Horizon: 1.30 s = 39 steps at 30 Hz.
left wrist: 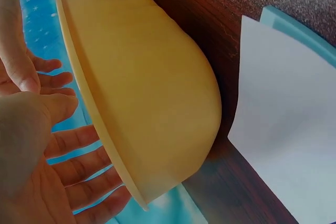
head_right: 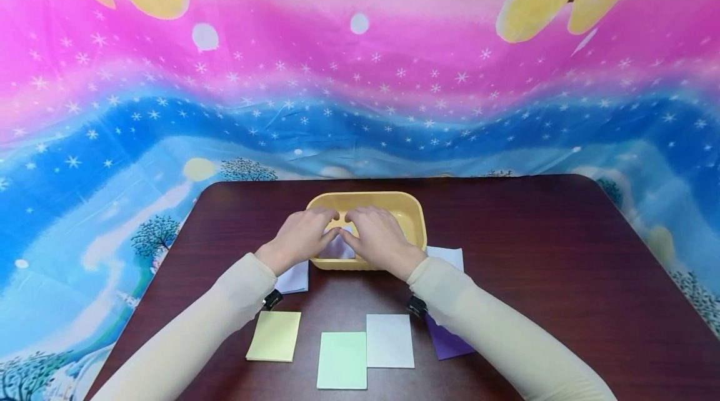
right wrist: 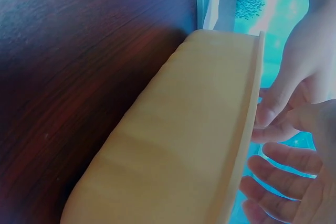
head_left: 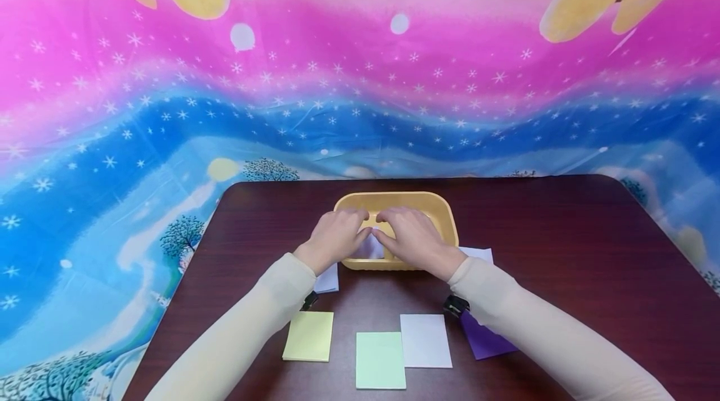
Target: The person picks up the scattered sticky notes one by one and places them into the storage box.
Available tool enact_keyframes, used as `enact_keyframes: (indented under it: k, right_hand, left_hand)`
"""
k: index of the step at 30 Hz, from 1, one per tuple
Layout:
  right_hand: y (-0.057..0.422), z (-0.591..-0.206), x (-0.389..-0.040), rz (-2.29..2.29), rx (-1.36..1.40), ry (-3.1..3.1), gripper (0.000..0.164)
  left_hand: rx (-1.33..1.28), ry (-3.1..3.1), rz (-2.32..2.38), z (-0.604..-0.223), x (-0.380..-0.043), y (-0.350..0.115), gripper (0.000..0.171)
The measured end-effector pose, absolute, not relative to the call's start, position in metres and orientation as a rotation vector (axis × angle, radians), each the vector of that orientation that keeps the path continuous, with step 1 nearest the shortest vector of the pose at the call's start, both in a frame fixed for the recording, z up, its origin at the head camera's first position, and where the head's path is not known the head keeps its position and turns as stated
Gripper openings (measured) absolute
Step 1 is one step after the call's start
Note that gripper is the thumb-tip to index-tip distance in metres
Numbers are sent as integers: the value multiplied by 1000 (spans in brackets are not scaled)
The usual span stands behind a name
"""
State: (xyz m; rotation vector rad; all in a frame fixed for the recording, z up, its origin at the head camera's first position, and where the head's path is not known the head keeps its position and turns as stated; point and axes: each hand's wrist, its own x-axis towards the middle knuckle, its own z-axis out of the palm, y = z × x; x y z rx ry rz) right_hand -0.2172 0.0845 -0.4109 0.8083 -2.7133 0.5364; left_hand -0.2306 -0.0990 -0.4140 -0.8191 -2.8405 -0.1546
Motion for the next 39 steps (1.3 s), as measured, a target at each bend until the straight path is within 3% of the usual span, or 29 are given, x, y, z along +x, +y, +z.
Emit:
enact_keyframes:
  k: [39]
  right_hand:
    - [119,-407,-204,512,818,-2649,32]
  left_hand:
    - [-898,-2772,-162,-406,-215,-80,36]
